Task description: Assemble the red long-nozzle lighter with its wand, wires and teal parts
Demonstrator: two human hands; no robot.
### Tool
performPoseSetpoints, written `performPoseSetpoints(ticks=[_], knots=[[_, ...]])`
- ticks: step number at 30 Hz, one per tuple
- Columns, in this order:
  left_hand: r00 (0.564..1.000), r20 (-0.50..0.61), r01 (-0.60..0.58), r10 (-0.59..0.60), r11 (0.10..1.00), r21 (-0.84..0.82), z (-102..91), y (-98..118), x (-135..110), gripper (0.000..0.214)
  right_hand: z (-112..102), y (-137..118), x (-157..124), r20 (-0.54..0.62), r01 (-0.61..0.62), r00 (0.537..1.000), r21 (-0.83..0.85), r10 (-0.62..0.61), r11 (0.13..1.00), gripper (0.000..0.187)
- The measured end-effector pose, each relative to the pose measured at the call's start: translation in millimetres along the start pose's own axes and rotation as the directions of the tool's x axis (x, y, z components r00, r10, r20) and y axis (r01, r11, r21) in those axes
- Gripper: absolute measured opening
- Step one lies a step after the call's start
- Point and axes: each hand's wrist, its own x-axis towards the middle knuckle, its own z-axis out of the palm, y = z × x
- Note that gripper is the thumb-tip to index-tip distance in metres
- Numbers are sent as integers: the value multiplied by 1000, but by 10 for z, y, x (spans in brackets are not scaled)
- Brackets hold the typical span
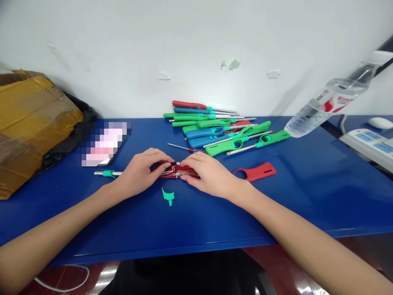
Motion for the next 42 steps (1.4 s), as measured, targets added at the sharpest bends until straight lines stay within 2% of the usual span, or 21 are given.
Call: performPoseSetpoints(ticks=[5,8,15,21,24,27,33,42], knots=[[1000,-5,28,-28,998,-56,-12,5,19,15,8,3,-19,1,-52,999,-32,52,998,34],[999,2,43,-43,996,-83,-29,8,24,15,2,-1,-24,-12,-86,996,6,86,996,39],[1000,-1,25,-25,991,-134,-40,11,18,13,18,-32,76,-178,-39,983,71,51,997,11],[996,-54,-72,68,993,-90,-29,38,-21,19,49,-36,139,-264,-58,962,39,66,998,9],[988,-36,-153,152,988,-21,-16,37,-43,26,55,-33,144,-259,-80,962,27,84,996,12],[980,-52,-190,190,982,-5,2,23,-49,16,58,-37,145,-251,-68,965,29,73,997,13],[976,-74,-209,206,977,-42,8,9,-33,14,53,-27,149,-244,-38,968,95,60,995,15],[981,-43,-192,189,978,-87,-15,39,-28,16,44,-6,147,-199,-93,970,237,142,967,15]])
